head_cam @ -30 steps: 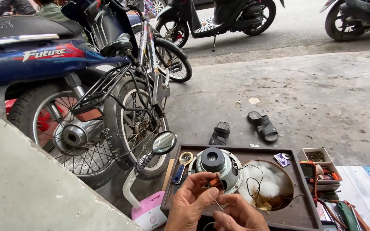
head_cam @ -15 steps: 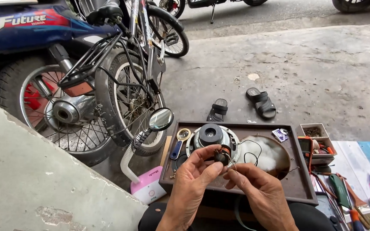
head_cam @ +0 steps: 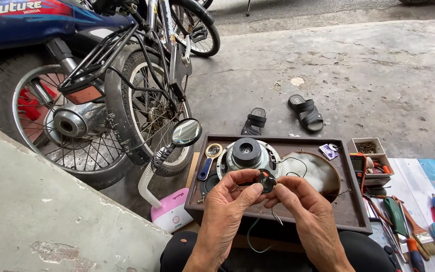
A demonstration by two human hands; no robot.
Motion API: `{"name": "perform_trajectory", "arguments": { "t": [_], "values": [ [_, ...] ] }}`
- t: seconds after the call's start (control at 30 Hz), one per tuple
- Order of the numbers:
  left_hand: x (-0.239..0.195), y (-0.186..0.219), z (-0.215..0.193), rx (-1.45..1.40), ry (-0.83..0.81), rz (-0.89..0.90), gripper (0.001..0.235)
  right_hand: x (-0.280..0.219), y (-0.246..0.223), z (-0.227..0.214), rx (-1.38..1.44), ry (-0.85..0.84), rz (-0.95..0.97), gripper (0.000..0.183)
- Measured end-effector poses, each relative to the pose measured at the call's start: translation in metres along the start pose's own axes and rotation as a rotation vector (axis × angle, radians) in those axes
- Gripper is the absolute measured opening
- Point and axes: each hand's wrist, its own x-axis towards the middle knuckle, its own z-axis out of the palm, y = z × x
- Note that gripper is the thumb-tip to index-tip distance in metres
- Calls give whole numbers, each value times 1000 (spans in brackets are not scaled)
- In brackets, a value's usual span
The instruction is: The person sits on the ground and repairs a speaker by hand. They connect wires to a small component, use a multimeter to test the connection, and then place the component into the speaker enclosure.
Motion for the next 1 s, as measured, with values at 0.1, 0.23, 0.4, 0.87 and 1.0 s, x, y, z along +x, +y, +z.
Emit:
{"name": "perform_trajectory", "arguments": {
  "t": [0.1, 0.23, 0.4, 0.87, 1.0],
  "values": [
    [2, -5, -2, -8, -30, 20, 32, 2, 6, -2, -22, 20, -66, 22],
    [2, -9, -5, -29, -80, 42, 34, 4, 13, -4, -53, 30, -113, 20],
    [1, -14, -9, -23, -114, 85, 36, 3, 20, -6, -58, 50, -91, 19],
    [3, -30, -25, 101, -217, 327, 28, 8, 44, -13, -23, 42, -137, 17],
    [5, -34, -26, -12, -234, 209, 31, 6, 41, -10, -23, 3, -161, 15]
  ]
}}
